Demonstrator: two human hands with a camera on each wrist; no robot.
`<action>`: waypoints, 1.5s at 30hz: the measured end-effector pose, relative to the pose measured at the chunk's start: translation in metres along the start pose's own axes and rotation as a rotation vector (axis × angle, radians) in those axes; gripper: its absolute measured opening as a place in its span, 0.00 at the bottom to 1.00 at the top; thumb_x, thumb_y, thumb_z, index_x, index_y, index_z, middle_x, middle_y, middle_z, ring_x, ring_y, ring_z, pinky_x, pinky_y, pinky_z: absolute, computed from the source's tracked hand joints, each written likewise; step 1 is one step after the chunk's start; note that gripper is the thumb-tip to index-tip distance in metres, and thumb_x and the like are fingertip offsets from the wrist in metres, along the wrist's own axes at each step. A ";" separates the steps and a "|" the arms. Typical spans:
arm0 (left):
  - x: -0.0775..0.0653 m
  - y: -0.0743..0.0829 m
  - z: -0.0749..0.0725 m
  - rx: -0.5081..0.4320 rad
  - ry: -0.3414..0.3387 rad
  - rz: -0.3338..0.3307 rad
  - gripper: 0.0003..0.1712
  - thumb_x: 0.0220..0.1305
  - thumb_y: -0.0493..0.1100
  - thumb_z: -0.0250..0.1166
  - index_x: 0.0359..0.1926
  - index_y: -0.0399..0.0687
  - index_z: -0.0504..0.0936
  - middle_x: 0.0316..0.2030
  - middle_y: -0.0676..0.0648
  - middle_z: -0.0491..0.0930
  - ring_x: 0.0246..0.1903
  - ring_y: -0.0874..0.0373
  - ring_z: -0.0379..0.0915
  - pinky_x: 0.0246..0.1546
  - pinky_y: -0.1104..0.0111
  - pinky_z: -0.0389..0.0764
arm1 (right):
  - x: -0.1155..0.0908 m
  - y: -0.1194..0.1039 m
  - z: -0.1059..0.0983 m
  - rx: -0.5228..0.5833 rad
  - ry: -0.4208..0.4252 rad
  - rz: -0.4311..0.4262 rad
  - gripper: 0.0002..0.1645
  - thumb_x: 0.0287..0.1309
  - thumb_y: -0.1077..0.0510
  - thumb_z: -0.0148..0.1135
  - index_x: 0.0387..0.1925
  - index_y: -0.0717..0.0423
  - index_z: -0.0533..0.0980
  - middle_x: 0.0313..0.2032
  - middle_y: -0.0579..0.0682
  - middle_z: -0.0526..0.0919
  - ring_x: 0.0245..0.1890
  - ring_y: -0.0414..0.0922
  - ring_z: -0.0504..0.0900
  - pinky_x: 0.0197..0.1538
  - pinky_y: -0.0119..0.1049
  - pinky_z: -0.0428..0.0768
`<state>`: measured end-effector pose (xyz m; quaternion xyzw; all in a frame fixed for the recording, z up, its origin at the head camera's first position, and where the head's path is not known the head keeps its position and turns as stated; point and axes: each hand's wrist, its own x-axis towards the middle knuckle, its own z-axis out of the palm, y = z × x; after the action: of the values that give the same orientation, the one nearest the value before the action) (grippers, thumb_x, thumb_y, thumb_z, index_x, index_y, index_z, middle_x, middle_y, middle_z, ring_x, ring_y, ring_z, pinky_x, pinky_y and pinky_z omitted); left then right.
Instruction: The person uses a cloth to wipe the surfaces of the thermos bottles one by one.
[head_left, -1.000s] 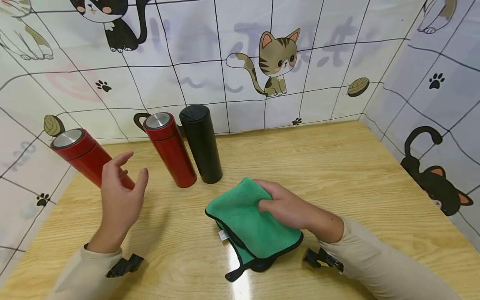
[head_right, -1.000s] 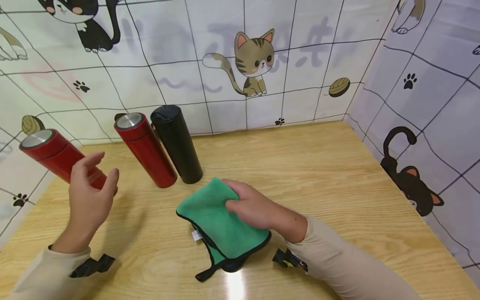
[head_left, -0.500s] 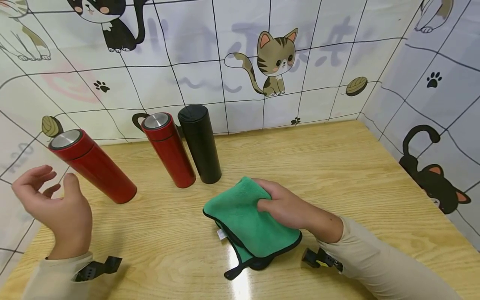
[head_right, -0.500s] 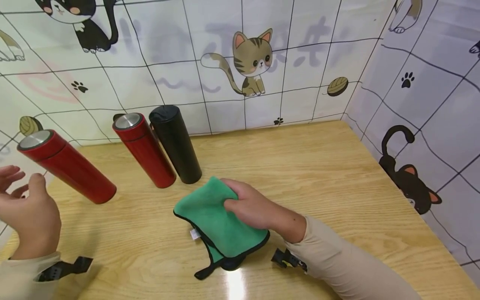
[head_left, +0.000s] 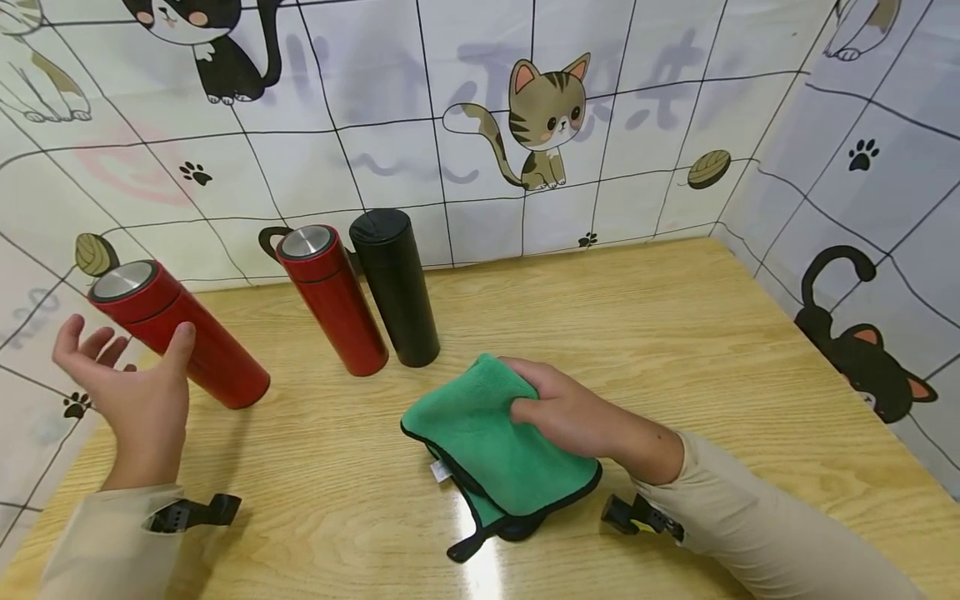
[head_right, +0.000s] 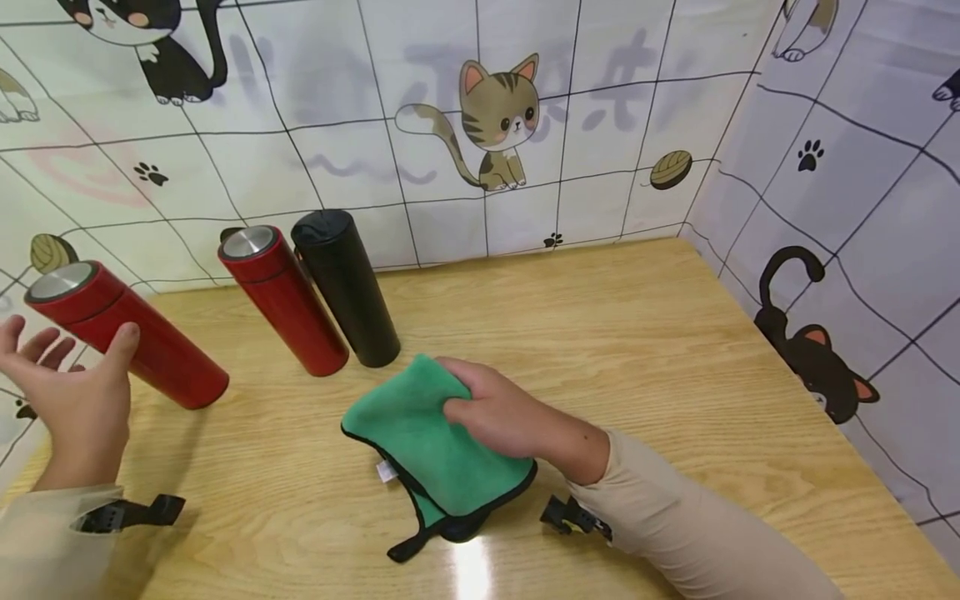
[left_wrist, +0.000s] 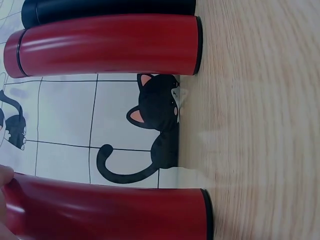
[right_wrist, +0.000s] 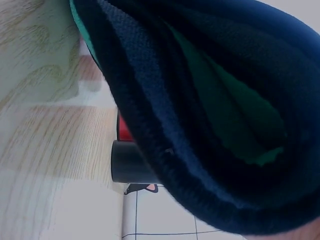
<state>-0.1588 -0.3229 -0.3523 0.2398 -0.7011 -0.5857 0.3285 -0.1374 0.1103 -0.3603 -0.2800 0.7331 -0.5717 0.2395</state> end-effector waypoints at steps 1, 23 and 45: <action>0.002 0.000 0.001 0.000 -0.013 -0.015 0.53 0.58 0.45 0.73 0.73 0.71 0.47 0.64 0.62 0.55 0.65 0.70 0.52 0.64 0.74 0.53 | 0.000 0.000 0.000 -0.002 -0.004 -0.001 0.34 0.60 0.71 0.41 0.68 0.53 0.67 0.61 0.54 0.78 0.50 0.46 0.79 0.52 0.40 0.79; 0.016 -0.009 0.009 -0.042 -0.077 -0.048 0.47 0.55 0.41 0.75 0.67 0.69 0.57 0.60 0.60 0.64 0.62 0.65 0.61 0.67 0.62 0.67 | 0.000 -0.001 -0.001 0.023 -0.020 0.012 0.35 0.60 0.70 0.41 0.69 0.54 0.67 0.61 0.55 0.77 0.50 0.46 0.79 0.52 0.41 0.79; -0.065 0.016 0.022 -0.128 -0.252 0.502 0.50 0.43 0.25 0.71 0.68 0.45 0.61 0.59 0.48 0.73 0.60 0.54 0.70 0.58 0.72 0.73 | 0.000 -0.005 -0.015 -0.097 0.130 0.060 0.35 0.59 0.69 0.43 0.68 0.51 0.69 0.61 0.54 0.77 0.47 0.48 0.78 0.48 0.42 0.79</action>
<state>-0.1309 -0.2581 -0.3508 -0.0374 -0.7354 -0.5543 0.3879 -0.1469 0.1194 -0.3516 -0.2313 0.7820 -0.5452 0.1945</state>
